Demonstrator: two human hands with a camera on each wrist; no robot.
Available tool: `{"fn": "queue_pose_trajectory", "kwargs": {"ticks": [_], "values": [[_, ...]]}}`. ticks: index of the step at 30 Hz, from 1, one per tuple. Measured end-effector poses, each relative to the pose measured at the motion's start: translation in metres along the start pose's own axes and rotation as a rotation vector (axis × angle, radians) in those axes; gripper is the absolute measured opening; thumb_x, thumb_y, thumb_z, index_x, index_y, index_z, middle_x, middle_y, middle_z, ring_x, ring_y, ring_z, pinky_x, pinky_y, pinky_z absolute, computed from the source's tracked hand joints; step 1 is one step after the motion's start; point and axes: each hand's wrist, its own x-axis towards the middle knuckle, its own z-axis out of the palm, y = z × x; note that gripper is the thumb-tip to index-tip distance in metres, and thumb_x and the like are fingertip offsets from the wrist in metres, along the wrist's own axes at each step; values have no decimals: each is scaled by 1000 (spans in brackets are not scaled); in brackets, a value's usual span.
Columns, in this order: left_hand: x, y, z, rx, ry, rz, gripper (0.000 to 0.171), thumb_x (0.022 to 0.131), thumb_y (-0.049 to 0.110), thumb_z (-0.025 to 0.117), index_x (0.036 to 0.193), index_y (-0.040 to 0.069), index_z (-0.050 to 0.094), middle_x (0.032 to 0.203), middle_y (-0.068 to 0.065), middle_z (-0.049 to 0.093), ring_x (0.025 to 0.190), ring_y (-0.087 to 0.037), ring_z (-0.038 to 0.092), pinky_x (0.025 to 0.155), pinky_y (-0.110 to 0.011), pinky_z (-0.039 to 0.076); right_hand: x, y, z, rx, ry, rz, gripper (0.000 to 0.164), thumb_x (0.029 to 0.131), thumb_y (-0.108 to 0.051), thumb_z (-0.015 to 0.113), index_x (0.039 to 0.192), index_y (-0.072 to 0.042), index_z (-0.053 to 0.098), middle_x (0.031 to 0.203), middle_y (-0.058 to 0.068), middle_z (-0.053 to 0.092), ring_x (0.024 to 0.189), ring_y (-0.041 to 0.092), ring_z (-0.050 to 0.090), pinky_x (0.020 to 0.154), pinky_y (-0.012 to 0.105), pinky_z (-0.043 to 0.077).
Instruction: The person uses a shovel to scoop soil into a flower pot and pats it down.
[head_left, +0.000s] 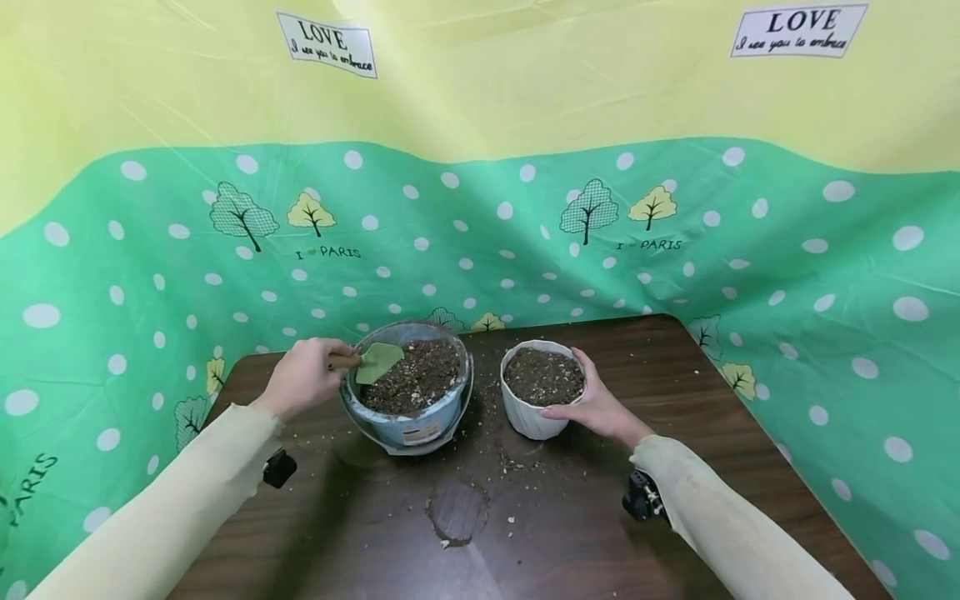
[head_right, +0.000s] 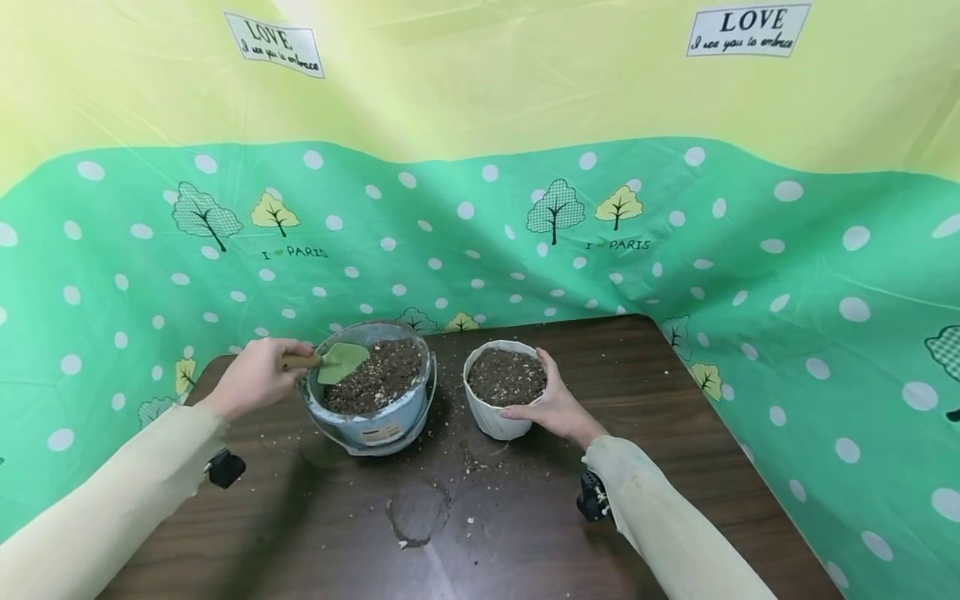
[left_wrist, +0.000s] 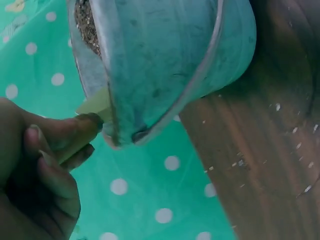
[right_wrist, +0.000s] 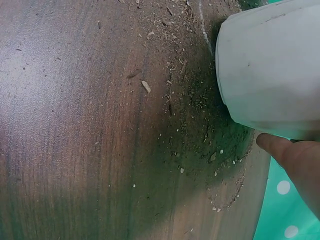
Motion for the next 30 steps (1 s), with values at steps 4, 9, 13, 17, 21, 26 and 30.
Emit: {"fn": "queue_pose_trajectory", "kwargs": {"ticks": [4,9,13,17,21,26,30], "values": [[-2,-11,2,-129,-62,-43,25,89,-4,65,114,-3,71,107,-22,70,62,-18,58,46,-31,40,0,1,0,-6,0,9,123,75,-19,89,158,-10,-1,156,27,16,139,44,26,112,56,19],[-5,-17,3,-211,-116,-63,24,92,3,67,114,-3,71,105,-19,69,71,-19,60,52,-33,45,0,3,-1,0,-4,33,124,75,-20,89,158,-13,-2,157,25,12,140,43,24,112,56,19],[-6,-17,2,-262,-125,-78,24,92,7,69,114,-3,72,99,-14,72,67,-18,60,49,-31,42,0,0,-1,7,-7,36,124,75,-20,89,158,-14,-3,157,25,12,140,43,24,112,57,19],[-6,-15,2,-316,-160,-90,24,91,15,73,109,0,74,83,-9,72,53,-13,49,45,-29,36,-2,-10,-3,35,-24,59,125,74,-17,89,158,-11,-4,157,28,10,140,47,22,111,59,19],[-7,-11,7,-377,-199,-106,25,90,25,76,104,4,76,77,-6,72,52,-12,43,50,-30,38,-1,-7,-3,29,-29,64,126,75,-19,89,158,-12,-6,157,27,9,140,47,22,111,59,19],[-9,-8,14,-461,-194,-158,26,91,26,74,105,4,76,96,-6,75,89,-20,64,75,-37,48,1,-1,-1,17,-17,46,126,75,-20,89,158,-16,-6,157,26,11,140,45,24,111,58,20],[-10,-6,21,-552,-201,-234,28,91,28,74,107,5,77,100,-5,75,105,-22,65,91,-44,47,1,-2,0,15,-14,42,126,75,-20,89,158,-15,-5,157,26,12,140,45,24,111,57,20]]}}
